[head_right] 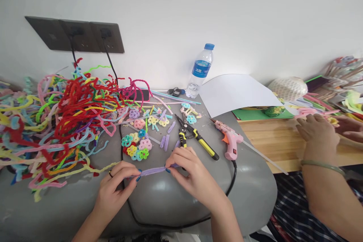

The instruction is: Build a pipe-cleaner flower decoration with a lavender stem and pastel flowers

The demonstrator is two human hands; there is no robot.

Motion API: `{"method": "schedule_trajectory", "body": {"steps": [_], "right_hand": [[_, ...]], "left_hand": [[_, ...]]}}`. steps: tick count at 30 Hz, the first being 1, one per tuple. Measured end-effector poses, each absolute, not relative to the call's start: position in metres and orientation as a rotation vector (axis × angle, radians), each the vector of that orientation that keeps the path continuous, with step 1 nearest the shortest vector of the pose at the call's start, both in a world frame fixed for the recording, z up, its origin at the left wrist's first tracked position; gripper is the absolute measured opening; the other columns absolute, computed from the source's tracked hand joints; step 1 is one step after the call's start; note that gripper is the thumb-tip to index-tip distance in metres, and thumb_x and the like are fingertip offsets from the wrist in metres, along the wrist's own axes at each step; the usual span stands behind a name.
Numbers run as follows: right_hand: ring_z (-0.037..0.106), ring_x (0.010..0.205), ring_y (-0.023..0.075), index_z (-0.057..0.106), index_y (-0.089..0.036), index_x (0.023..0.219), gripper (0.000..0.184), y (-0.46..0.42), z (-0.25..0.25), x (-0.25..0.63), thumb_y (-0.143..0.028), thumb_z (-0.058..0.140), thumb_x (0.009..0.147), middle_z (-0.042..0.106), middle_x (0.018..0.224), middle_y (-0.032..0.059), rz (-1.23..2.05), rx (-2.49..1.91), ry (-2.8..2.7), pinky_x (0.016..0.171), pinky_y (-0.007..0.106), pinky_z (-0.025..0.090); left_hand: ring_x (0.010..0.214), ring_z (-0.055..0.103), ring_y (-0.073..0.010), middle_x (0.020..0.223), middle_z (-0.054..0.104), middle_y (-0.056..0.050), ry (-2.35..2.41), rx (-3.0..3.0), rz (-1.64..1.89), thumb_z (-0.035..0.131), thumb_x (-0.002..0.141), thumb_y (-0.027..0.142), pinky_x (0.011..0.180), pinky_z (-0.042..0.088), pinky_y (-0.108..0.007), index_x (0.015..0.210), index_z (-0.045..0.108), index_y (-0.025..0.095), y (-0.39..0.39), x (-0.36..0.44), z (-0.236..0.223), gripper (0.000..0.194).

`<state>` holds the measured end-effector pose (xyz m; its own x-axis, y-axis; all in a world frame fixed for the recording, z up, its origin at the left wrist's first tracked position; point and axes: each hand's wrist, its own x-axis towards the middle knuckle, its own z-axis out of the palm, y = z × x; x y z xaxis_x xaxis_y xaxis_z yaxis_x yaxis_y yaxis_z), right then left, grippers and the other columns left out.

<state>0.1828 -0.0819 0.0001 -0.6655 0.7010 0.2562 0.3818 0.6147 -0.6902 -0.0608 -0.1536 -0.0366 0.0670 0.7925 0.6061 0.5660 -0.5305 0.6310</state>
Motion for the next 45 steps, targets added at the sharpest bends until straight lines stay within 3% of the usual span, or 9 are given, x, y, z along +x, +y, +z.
{"method": "schedule_trajectory", "body": {"steps": [15, 27, 36, 45], "right_hand": [[0.057, 0.084, 0.0206, 0.058, -0.024, 0.095, 0.013, -0.077, 0.001, 0.187, -0.020, 0.051, 0.106, 0.063, 0.091, 0.0024, 0.877, -0.877, -2.328, 0.078, 0.035, 0.036], [0.057, 0.085, 0.0201, 0.061, -0.024, 0.094, 0.015, -0.073, -0.011, 0.187, -0.028, 0.053, 0.106, 0.063, 0.089, 0.0022, 0.993, -0.893, -2.268, 0.082, 0.035, 0.037], [0.060, 0.080, 0.0210, 0.066, -0.022, 0.087, 0.029, -0.071, -0.022, 0.184, -0.043, 0.056, 0.104, 0.067, 0.083, 0.0038, 0.982, -0.874, -2.143, 0.077, 0.035, 0.041], [0.061, 0.075, 0.0209, 0.072, -0.021, 0.080, 0.030, -0.066, -0.032, 0.184, -0.046, 0.068, 0.097, 0.068, 0.075, 0.0052, 1.037, -0.785, -1.908, 0.069, 0.034, 0.046]], "left_hand": [[0.073, 0.067, -0.0119, 0.081, 0.070, 0.001, 1.287, 2.198, 1.411, 0.056, 0.097, 0.009, 0.077, 0.050, -0.025, 0.095, 0.063, 0.021, -0.154, -0.063, -0.039, 0.015], [0.074, 0.063, -0.0145, 0.081, 0.070, 0.000, 1.294, 2.188, 1.390, 0.056, 0.097, 0.009, 0.073, 0.050, -0.027, 0.094, 0.063, 0.022, -0.155, -0.062, -0.039, 0.016], [0.073, 0.064, -0.0145, 0.080, 0.069, 0.000, 1.347, 2.166, 1.385, 0.056, 0.096, 0.008, 0.072, 0.050, -0.026, 0.093, 0.063, 0.022, -0.156, -0.061, -0.040, 0.016], [0.073, 0.065, -0.0130, 0.080, 0.068, 0.001, 1.398, 2.167, 1.415, 0.056, 0.097, 0.009, 0.073, 0.050, -0.024, 0.094, 0.063, 0.022, -0.154, -0.060, -0.037, 0.015]]}}
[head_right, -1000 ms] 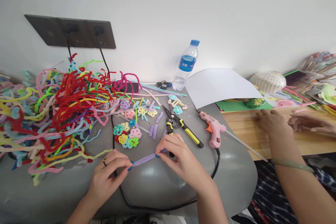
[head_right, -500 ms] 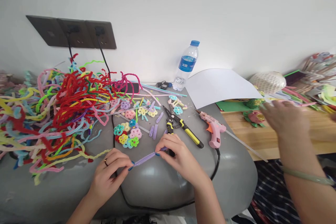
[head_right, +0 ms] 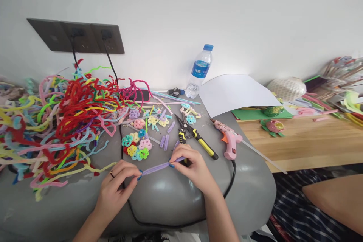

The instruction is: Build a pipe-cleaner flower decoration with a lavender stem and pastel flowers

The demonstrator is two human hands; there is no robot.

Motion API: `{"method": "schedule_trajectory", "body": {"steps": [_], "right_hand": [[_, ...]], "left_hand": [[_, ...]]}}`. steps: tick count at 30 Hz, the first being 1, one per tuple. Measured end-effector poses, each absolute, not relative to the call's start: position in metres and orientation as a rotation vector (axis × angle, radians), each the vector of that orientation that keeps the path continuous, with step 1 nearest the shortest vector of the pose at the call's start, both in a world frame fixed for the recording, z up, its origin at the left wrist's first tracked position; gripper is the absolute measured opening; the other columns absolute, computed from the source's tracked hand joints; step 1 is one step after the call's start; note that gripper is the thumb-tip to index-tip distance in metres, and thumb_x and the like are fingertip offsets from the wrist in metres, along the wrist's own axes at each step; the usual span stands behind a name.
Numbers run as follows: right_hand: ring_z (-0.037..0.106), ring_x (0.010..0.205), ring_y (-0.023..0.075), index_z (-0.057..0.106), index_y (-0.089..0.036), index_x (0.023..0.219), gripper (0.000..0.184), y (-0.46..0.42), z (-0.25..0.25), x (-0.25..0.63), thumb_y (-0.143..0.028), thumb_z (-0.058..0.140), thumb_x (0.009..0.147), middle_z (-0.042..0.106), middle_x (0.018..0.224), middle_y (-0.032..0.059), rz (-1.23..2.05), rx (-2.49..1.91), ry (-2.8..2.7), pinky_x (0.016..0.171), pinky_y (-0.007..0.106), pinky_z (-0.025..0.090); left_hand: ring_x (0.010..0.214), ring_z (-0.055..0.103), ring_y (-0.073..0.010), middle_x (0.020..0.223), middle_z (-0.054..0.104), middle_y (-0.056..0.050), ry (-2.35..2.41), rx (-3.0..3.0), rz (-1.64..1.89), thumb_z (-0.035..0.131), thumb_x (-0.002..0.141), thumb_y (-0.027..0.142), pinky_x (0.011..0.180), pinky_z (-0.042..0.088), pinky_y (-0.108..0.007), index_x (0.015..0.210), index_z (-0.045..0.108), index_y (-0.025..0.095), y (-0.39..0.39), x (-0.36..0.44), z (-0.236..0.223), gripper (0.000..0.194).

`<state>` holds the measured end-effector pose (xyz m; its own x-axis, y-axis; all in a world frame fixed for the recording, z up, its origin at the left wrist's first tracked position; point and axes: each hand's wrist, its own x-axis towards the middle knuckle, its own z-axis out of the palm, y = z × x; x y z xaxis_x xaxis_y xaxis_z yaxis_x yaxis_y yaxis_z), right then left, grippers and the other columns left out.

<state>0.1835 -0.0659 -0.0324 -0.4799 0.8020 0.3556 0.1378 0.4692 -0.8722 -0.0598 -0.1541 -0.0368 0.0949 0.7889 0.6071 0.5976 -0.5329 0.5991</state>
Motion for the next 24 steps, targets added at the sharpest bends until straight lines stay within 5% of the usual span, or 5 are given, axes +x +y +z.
{"method": "schedule_trajectory", "body": {"steps": [24], "right_hand": [[0.057, 0.069, 0.0193, 0.073, -0.021, 0.073, 0.035, -0.0626, -0.0289, 0.1881, -0.050, 0.073, 0.091, 0.066, 0.071, 0.0046, 1.187, -0.769, -1.837, 0.068, 0.034, 0.046]], "left_hand": [[0.072, 0.065, -0.0139, 0.079, 0.069, 0.000, 1.400, 2.178, 1.396, 0.057, 0.095, 0.007, 0.071, 0.051, -0.026, 0.094, 0.062, 0.022, -0.1549, -0.0586, -0.0384, 0.016]]}}
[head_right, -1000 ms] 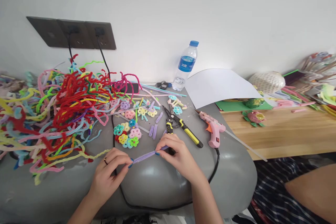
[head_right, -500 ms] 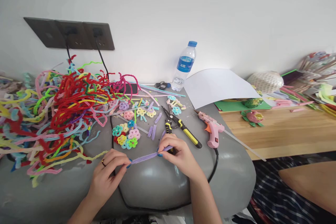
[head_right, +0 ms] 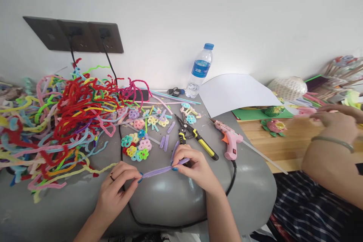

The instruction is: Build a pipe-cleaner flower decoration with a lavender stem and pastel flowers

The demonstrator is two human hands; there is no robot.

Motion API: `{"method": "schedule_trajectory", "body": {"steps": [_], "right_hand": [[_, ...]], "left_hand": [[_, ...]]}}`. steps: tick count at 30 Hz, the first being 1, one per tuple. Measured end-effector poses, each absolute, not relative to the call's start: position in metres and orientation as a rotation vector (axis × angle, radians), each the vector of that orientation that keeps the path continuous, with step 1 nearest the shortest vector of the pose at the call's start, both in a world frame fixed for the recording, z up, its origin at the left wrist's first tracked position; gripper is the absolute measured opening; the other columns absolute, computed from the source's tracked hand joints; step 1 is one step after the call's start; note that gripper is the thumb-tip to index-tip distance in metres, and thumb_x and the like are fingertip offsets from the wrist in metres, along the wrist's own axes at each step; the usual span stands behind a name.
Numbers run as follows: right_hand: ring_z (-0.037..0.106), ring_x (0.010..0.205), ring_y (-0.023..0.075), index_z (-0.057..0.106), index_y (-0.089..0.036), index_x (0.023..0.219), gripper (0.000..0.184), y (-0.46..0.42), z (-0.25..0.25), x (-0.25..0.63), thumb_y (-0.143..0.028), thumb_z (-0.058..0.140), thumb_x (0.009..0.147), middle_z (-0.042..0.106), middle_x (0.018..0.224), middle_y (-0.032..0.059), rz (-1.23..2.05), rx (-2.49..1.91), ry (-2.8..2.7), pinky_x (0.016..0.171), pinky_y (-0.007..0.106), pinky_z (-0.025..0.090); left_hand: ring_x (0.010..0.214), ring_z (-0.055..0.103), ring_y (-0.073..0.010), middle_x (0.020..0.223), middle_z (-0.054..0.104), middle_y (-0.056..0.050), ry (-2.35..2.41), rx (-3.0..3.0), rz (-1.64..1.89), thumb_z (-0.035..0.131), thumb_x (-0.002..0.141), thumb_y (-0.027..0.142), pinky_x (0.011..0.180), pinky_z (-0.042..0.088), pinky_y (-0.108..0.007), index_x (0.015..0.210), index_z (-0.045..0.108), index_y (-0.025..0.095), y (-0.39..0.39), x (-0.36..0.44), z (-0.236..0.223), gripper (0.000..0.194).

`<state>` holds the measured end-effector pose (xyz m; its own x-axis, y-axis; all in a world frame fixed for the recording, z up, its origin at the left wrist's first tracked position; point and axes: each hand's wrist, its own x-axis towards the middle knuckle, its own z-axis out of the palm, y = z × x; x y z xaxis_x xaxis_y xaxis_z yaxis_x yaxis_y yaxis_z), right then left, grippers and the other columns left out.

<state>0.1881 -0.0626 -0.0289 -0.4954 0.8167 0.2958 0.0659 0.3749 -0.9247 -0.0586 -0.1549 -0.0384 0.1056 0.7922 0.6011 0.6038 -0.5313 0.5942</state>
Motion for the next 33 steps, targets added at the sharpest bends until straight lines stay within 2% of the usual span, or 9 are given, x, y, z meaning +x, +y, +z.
{"method": "schedule_trajectory", "body": {"steps": [5, 16, 21, 33], "right_hand": [[0.057, 0.069, 0.0198, 0.073, -0.021, 0.072, 0.037, -0.0627, -0.0292, 0.1885, -0.053, 0.072, 0.091, 0.065, 0.070, 0.0048, 1.187, -0.799, -1.835, 0.066, 0.034, 0.047], [0.057, 0.069, 0.0199, 0.072, -0.021, 0.072, 0.037, -0.0619, -0.0314, 0.1884, -0.052, 0.073, 0.090, 0.065, 0.069, 0.0048, 1.182, -0.784, -1.810, 0.066, 0.034, 0.047], [0.056, 0.070, 0.0188, 0.073, -0.022, 0.075, 0.027, -0.0621, -0.0330, 0.1896, -0.043, 0.076, 0.091, 0.066, 0.071, 0.0037, 1.208, -0.741, -1.773, 0.066, 0.032, 0.044], [0.057, 0.071, 0.0191, 0.075, -0.022, 0.077, 0.023, -0.0611, -0.0353, 0.1899, -0.040, 0.077, 0.090, 0.066, 0.072, 0.0040, 1.239, -0.736, -1.730, 0.065, 0.030, 0.044]], "left_hand": [[0.069, 0.065, -0.0138, 0.075, 0.068, 0.001, 1.420, 2.169, 1.424, 0.058, 0.093, 0.007, 0.068, 0.051, -0.025, 0.089, 0.062, 0.023, -0.1535, -0.0575, -0.0354, 0.016], [0.071, 0.065, -0.0131, 0.077, 0.068, 0.000, 1.415, 2.184, 1.436, 0.058, 0.094, 0.006, 0.070, 0.051, -0.025, 0.092, 0.062, 0.022, -0.1540, -0.0575, -0.0338, 0.016], [0.070, 0.065, -0.0132, 0.076, 0.068, 0.000, 1.416, 2.172, 1.443, 0.060, 0.095, 0.011, 0.069, 0.052, -0.024, 0.091, 0.062, 0.022, -0.1547, -0.0580, -0.0341, 0.012], [0.071, 0.065, -0.0123, 0.079, 0.068, 0.000, 1.370, 2.220, 1.462, 0.064, 0.099, 0.023, 0.072, 0.052, -0.024, 0.096, 0.064, 0.019, -0.1552, -0.0590, -0.0364, 0.005]]}}
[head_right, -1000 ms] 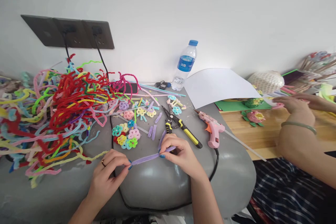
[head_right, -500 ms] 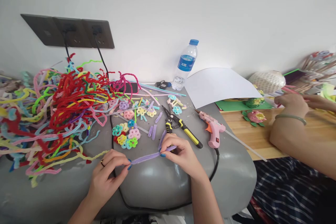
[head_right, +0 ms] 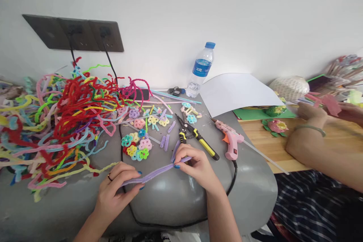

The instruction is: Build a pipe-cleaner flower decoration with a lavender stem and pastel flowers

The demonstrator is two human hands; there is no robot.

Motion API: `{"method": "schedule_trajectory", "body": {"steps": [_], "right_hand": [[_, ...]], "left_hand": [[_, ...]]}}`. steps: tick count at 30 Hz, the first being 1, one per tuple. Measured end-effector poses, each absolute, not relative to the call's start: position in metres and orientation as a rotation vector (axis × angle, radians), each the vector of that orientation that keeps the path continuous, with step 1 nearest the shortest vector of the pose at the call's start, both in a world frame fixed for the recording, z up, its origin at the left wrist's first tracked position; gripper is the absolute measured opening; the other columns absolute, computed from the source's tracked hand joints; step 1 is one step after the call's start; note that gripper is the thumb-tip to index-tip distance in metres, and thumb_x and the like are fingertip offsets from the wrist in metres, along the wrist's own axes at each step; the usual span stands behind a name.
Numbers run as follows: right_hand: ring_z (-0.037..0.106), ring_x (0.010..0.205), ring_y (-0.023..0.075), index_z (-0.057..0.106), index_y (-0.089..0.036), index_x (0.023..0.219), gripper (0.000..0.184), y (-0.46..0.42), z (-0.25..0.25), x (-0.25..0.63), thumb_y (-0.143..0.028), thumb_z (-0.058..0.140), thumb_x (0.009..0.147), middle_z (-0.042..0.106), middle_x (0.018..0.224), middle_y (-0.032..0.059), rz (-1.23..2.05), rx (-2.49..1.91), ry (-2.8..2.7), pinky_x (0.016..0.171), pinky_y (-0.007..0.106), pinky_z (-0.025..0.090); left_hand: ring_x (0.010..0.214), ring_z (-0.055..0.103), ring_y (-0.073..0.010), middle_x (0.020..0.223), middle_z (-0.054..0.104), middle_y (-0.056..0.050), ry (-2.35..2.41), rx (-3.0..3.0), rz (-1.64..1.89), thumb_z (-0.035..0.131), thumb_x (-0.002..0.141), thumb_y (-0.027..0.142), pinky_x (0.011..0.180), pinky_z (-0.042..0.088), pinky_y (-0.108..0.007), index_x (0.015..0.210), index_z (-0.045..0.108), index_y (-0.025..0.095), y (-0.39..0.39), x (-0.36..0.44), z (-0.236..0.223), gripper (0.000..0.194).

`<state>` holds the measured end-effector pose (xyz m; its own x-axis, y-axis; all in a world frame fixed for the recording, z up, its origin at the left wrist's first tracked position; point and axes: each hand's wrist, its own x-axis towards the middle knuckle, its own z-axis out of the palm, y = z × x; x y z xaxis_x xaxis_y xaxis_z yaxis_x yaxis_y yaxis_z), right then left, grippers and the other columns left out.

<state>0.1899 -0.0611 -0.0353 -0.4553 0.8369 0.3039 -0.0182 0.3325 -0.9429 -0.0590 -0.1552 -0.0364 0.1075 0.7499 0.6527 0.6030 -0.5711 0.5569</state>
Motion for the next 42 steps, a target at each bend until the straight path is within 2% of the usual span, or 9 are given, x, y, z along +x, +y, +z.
{"method": "schedule_trajectory", "body": {"steps": [6, 22, 29, 33, 37, 42], "right_hand": [[0.057, 0.072, 0.0191, 0.075, -0.023, 0.077, 0.021, -0.061, -0.035, 0.190, -0.038, 0.077, 0.091, 0.068, 0.073, 0.0043, 1.235, -0.734, -1.738, 0.065, 0.030, 0.044], [0.058, 0.070, 0.0180, 0.074, -0.022, 0.076, 0.026, -0.062, -0.033, 0.187, -0.043, 0.075, 0.092, 0.069, 0.072, 0.0039, 1.173, -0.748, -1.804, 0.065, 0.031, 0.043], [0.059, 0.071, 0.0190, 0.071, -0.022, 0.077, 0.031, -0.065, -0.027, 0.187, -0.046, 0.068, 0.096, 0.068, 0.074, 0.0039, 1.117, -0.772, -1.930, 0.072, 0.034, 0.043], [0.058, 0.074, 0.0184, 0.068, -0.023, 0.080, 0.025, -0.073, -0.020, 0.189, -0.038, 0.065, 0.099, 0.067, 0.076, 0.0019, 1.102, -0.795, -2.009, 0.076, 0.034, 0.041], [0.057, 0.076, 0.0168, 0.066, -0.023, 0.083, 0.013, -0.085, -0.017, 0.192, -0.022, 0.066, 0.096, 0.066, 0.078, 0.0000, 1.116, -0.822, -2.051, 0.075, 0.030, 0.041], [0.056, 0.074, 0.0151, 0.063, -0.023, 0.083, 0.017, -0.101, -0.016, 0.190, -0.008, 0.063, 0.090, 0.063, 0.078, -0.0013, 1.118, -0.843, -2.044, 0.071, 0.027, 0.040]], "left_hand": [[0.071, 0.063, -0.0119, 0.080, 0.066, 0.000, 1.353, 2.239, 1.484, 0.064, 0.098, 0.020, 0.070, 0.051, -0.024, 0.099, 0.066, 0.019, -0.155, -0.060, -0.039, 0.002], [0.071, 0.062, -0.0113, 0.079, 0.065, 0.001, 1.421, 2.200, 1.448, 0.062, 0.097, 0.011, 0.071, 0.049, -0.023, 0.092, 0.065, 0.021, -0.156, -0.060, -0.040, 0.012], [0.071, 0.064, -0.0102, 0.080, 0.065, 0.001, 1.523, 2.158, 1.497, 0.060, 0.097, 0.011, 0.071, 0.050, -0.020, 0.090, 0.066, 0.020, -0.157, -0.059, -0.039, 0.013], [0.071, 0.064, -0.0099, 0.080, 0.064, 0.001, 1.555, 2.141, 1.511, 0.059, 0.098, 0.011, 0.070, 0.051, -0.019, 0.090, 0.066, 0.021, -0.158, -0.060, -0.040, 0.014], [0.072, 0.065, -0.0105, 0.081, 0.064, 0.001, 1.582, 2.114, 1.509, 0.058, 0.098, 0.012, 0.070, 0.051, -0.020, 0.090, 0.065, 0.022, -0.158, -0.061, -0.040, 0.015], [0.070, 0.063, -0.0105, 0.079, 0.063, 0.001, 1.602, 2.067, 1.540, 0.059, 0.095, 0.009, 0.067, 0.051, -0.020, 0.088, 0.063, 0.022, -0.159, -0.060, -0.041, 0.015]]}}
